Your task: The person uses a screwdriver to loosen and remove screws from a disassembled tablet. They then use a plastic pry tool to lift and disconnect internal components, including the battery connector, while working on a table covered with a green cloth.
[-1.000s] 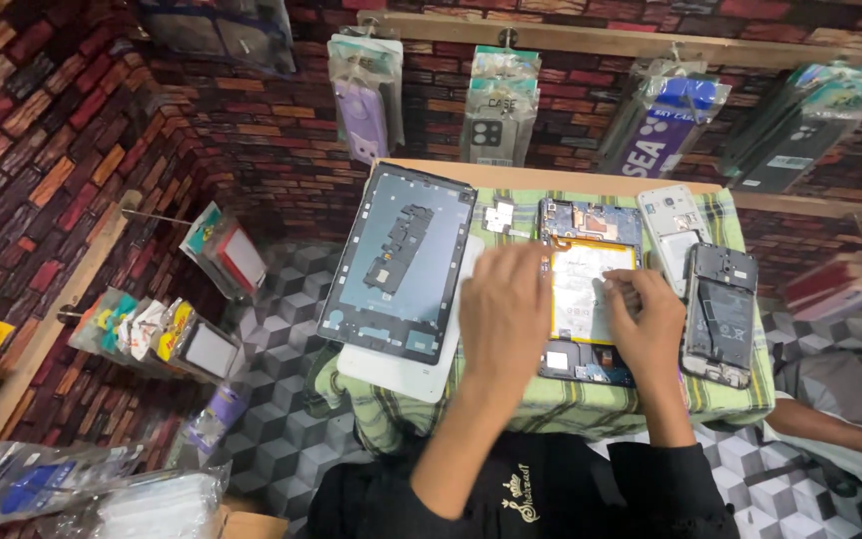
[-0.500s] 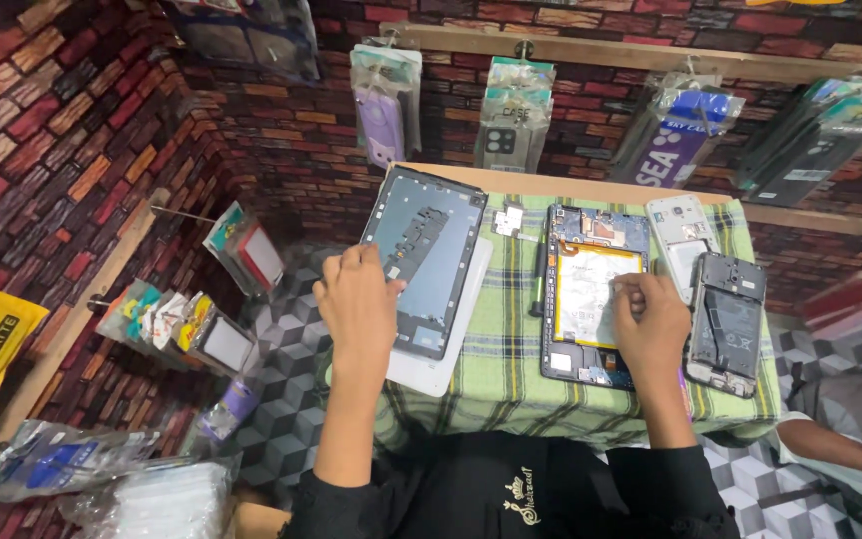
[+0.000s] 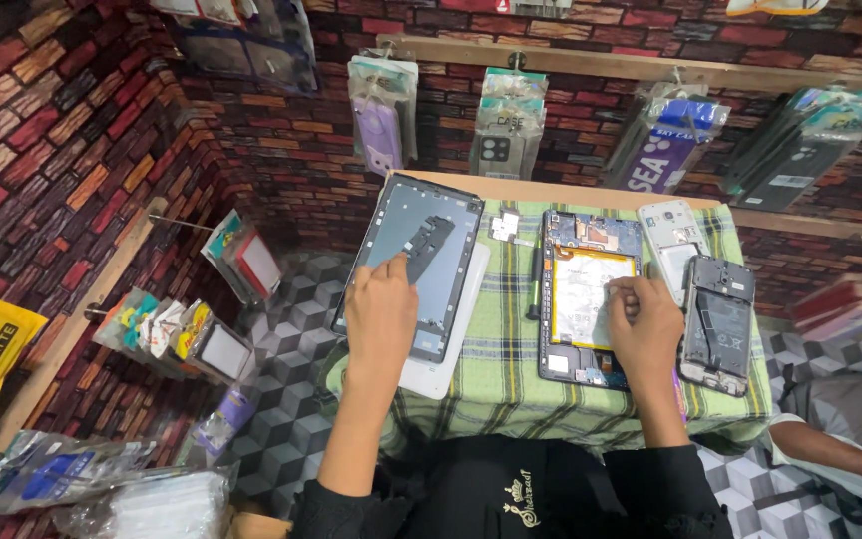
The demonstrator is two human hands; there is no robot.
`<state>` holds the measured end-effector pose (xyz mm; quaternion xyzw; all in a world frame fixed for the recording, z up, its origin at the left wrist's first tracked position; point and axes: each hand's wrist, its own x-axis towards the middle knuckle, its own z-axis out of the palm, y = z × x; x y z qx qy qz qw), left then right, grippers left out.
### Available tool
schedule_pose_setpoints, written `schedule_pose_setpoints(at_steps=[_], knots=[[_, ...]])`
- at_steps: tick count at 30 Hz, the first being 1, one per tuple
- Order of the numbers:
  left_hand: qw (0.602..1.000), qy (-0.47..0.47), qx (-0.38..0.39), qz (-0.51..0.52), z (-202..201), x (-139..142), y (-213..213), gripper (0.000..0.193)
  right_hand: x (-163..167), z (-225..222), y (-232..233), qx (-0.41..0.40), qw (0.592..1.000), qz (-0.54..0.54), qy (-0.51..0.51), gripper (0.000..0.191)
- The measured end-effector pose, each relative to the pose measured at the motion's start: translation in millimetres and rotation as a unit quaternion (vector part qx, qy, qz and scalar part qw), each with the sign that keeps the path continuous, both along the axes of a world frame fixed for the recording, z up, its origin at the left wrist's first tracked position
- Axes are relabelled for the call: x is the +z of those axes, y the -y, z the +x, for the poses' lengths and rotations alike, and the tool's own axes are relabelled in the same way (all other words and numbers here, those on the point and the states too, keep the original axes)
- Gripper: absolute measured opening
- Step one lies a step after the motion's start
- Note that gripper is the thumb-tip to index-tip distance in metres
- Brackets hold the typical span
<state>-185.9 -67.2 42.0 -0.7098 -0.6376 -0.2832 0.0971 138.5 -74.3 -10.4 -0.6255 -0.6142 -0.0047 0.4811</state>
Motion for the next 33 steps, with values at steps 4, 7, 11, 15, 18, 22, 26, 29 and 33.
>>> schedule_pose_setpoints(at_steps=[4, 7, 11, 15, 18, 22, 26, 29, 33], knots=[[0.996, -0.057, -0.001, 0.074, 1, -6, -6, 0.031, 0, 0, -1, -0.002, 1.0, -0.008, 0.001, 0.011], [0.993, -0.041, -0.023, 0.106, -6, -3, -9, 0.034, 0, 1, -1, 0.001, 1.0, 0.003, 0.0, 0.012], [0.995, -0.029, -0.013, 0.095, -12, 10, -12, 0.035, -1, -1, -1, -0.003, 1.0, 0.006, -0.011, 0.01], [0.993, 0.041, -0.026, 0.111, -8, 20, -3, 0.034, -1, -3, -1, -0.006, 1.0, 0.021, -0.002, 0.01], [0.973, 0.197, -0.115, 0.044, 14, 20, 11, 0.031, -1, -3, -2, -0.012, 1.0, 0.014, -0.008, 0.01], [0.915, 0.311, -0.255, -0.028, 72, 4, 41, 0.03, 0, -3, 0, -0.008, 1.0, 0.021, -0.019, 0.01], [0.904, 0.296, -0.286, -0.115, 113, -18, 62, 0.027, 1, -2, 3, -0.015, 0.999, 0.036, -0.001, 0.014], [0.91, 0.281, -0.284, -0.112, 126, -31, 55, 0.031, 5, -2, 5, -0.029, 0.998, 0.044, -0.016, 0.015], [0.913, 0.286, -0.279, -0.08, 128, -43, 46, 0.033, 7, -2, 5, -0.006, 0.992, 0.032, -0.119, 0.016]])
